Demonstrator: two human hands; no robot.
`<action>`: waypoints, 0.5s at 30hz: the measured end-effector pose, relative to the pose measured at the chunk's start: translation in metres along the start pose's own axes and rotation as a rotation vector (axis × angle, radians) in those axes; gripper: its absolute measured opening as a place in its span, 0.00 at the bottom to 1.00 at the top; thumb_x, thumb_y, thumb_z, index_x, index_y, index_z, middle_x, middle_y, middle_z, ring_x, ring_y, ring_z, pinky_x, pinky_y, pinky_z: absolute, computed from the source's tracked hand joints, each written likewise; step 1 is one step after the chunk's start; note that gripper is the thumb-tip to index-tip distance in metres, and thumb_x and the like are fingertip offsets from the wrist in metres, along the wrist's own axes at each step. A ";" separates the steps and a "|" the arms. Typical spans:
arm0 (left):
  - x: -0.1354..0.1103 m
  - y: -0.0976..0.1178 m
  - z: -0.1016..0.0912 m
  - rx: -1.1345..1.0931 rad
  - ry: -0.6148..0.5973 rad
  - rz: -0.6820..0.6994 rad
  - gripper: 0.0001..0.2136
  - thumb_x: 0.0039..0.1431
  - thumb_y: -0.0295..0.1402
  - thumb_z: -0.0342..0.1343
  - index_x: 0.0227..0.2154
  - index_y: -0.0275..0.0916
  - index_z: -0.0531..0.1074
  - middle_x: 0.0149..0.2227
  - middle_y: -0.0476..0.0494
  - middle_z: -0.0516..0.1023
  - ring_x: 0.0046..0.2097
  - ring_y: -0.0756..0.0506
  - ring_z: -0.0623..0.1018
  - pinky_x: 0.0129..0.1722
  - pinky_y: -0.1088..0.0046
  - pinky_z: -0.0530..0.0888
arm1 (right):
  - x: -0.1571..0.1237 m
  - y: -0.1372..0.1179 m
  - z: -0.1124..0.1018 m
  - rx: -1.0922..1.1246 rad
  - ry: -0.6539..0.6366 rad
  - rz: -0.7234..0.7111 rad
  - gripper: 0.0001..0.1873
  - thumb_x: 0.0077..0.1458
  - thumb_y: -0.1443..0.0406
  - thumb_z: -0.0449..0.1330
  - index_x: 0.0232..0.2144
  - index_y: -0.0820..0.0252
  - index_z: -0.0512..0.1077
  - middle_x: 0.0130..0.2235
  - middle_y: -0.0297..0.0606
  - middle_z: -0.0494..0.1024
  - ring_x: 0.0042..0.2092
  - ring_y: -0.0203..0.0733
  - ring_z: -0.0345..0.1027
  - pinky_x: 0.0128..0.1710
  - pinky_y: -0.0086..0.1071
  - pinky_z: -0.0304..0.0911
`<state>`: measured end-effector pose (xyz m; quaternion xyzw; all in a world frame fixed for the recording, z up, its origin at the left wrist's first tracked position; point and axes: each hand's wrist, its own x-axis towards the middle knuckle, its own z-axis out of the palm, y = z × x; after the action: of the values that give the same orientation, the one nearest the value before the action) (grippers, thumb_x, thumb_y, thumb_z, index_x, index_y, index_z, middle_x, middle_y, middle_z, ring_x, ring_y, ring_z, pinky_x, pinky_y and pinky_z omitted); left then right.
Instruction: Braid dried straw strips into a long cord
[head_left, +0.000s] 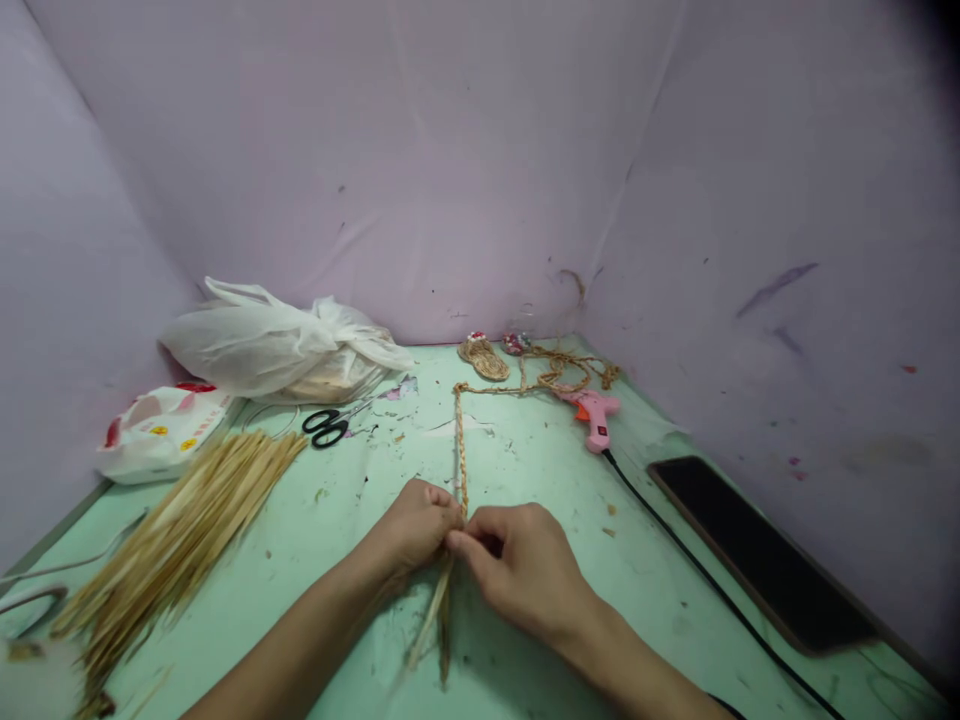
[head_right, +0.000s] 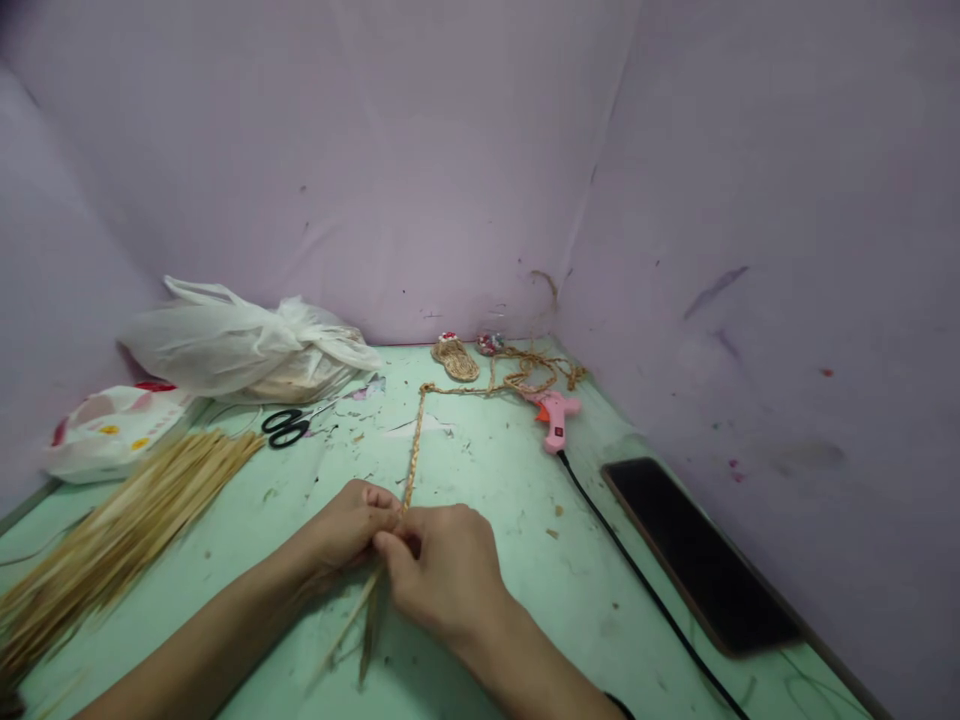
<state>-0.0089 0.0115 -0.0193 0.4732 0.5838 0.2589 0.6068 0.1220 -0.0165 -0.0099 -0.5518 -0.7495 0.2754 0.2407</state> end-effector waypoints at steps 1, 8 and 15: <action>0.000 0.000 0.000 0.021 -0.007 0.017 0.04 0.32 0.25 0.46 0.09 0.36 0.58 0.08 0.56 0.51 0.14 0.57 0.50 0.15 0.79 0.45 | 0.002 0.002 -0.002 0.062 0.041 0.043 0.14 0.48 0.57 0.53 0.19 0.57 0.72 0.19 0.34 0.73 0.22 0.35 0.62 0.21 0.27 0.49; 0.000 -0.003 0.002 0.197 -0.005 0.055 0.05 0.33 0.26 0.46 0.09 0.37 0.57 0.10 0.56 0.48 0.16 0.56 0.49 0.17 0.77 0.46 | 0.052 0.037 -0.029 0.090 0.270 0.183 0.11 0.45 0.60 0.53 0.23 0.60 0.71 0.23 0.35 0.74 0.26 0.37 0.65 0.26 0.27 0.56; 0.010 -0.013 0.004 0.249 0.053 0.045 0.04 0.30 0.24 0.45 0.08 0.37 0.58 0.11 0.54 0.48 0.17 0.55 0.52 0.16 0.76 0.47 | 0.183 0.052 -0.059 -0.430 0.362 0.276 0.14 0.45 0.60 0.53 0.29 0.59 0.75 0.30 0.41 0.77 0.34 0.44 0.69 0.30 0.29 0.56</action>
<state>-0.0063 0.0137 -0.0360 0.5510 0.6165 0.2105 0.5215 0.1467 0.1803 0.0082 -0.7267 -0.6535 0.0378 0.2083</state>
